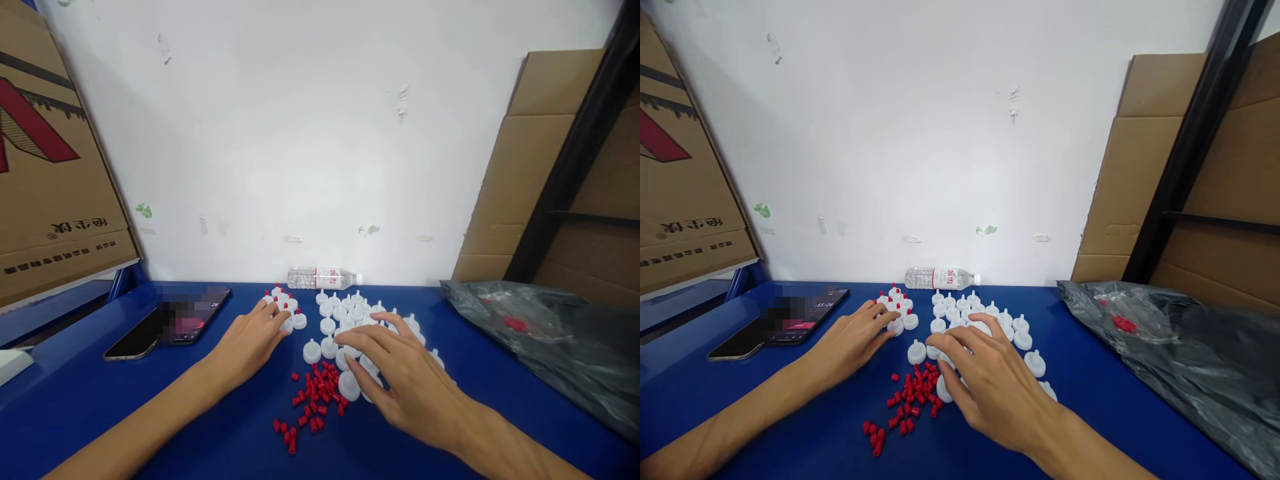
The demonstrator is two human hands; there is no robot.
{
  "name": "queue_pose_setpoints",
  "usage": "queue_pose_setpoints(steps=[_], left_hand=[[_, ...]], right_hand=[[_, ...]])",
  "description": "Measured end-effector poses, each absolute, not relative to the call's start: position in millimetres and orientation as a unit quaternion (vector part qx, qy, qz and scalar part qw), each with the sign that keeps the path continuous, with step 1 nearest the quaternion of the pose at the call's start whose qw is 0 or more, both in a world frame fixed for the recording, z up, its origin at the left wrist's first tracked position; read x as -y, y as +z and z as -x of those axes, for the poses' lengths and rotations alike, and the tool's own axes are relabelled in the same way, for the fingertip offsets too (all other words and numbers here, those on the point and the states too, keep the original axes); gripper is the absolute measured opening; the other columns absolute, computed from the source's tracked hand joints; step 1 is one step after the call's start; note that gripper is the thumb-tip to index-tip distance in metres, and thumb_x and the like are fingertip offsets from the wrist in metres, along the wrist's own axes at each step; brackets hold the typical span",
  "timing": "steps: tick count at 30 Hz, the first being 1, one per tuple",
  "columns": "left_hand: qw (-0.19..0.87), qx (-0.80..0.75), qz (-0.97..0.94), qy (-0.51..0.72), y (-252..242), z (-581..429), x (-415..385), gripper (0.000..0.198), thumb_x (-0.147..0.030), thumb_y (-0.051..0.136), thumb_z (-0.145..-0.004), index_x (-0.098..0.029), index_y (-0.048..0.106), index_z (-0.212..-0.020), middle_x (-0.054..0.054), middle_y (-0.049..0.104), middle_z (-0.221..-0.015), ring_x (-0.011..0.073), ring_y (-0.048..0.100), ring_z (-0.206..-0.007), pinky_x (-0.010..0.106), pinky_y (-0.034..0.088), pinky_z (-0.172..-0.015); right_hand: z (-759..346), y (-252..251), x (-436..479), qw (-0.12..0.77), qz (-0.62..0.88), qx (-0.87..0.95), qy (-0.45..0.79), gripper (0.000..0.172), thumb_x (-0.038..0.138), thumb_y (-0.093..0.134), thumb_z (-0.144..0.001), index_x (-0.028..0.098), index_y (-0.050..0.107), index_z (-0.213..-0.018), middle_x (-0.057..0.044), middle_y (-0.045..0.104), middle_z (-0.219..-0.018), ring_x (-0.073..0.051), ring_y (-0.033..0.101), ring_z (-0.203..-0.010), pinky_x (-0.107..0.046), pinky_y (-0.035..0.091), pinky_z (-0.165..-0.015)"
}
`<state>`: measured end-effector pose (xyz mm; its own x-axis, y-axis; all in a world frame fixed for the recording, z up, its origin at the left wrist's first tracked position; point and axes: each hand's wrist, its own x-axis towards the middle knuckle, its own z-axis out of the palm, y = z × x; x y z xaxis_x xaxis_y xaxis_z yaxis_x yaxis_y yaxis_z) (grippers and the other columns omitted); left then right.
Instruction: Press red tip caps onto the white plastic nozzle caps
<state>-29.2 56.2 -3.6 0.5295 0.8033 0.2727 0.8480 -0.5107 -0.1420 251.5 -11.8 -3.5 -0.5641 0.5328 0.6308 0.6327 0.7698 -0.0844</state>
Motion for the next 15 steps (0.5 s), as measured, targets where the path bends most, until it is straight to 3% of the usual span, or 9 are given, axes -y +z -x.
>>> queue_pose_setpoints(steps=[4, 7, 12, 15], left_hand=[[0.13, 0.484, 0.861, -0.085, -1.9, 26.1, -53.4, 0.021, -0.013, 0.048, -0.103, -0.021, 0.066, -0.11, 0.007, 0.07, -0.103, 0.0256, 0.062, -0.098, 0.031, 0.05, -0.069], [0.152, 0.461, 0.862, -0.146, 3.3, 25.7, -46.7, 0.021, -0.019, 0.046, -0.107, -0.021, 0.067, -0.106, 0.006, 0.072, -0.102, 0.0229, 0.064, -0.095, 0.03, 0.05, -0.071], [0.152, 0.213, 0.907, -0.33, 4.6, 14.9, -18.4, 0.011, -0.016, 0.055, -0.105, -0.021, 0.063, -0.11, 0.001, 0.074, -0.091, 0.0155, 0.065, -0.08, 0.026, 0.051, -0.07], [0.152, 0.131, 0.914, -0.354, 3.0, 5.2, -2.5, 0.015, -0.018, 0.064, -0.101, -0.018, 0.059, -0.115, 0.003, 0.075, -0.089, 0.0151, 0.062, -0.072, 0.027, 0.049, -0.061]], right_hand=[[-251.0, -3.6, 11.5, 0.337, 0.325, 0.88, -0.079, 0.03, 0.013, 0.049, -0.102, 0.027, 0.054, -0.128, -0.001, 0.072, -0.114, -0.018, 0.069, -0.102, -0.048, 0.033, -0.114], [-251.5, -3.3, 11.5, 0.34, 0.332, 0.876, -0.084, 0.03, 0.016, 0.05, -0.103, 0.028, 0.055, -0.13, -0.002, 0.072, -0.117, -0.019, 0.069, -0.104, -0.048, 0.031, -0.115], [-249.3, -2.4, 14.1, 0.334, 0.335, 0.877, -0.082, 0.051, 0.031, 0.061, -0.101, 0.026, 0.043, -0.148, -0.008, 0.066, -0.134, -0.024, 0.063, -0.12, -0.05, 0.028, -0.118], [-245.4, -3.7, 16.5, 0.325, 0.313, 0.891, -0.061, 0.039, 0.032, 0.065, -0.098, 0.025, 0.053, -0.134, -0.005, 0.072, -0.117, -0.023, 0.067, -0.107, -0.05, 0.029, -0.117]])
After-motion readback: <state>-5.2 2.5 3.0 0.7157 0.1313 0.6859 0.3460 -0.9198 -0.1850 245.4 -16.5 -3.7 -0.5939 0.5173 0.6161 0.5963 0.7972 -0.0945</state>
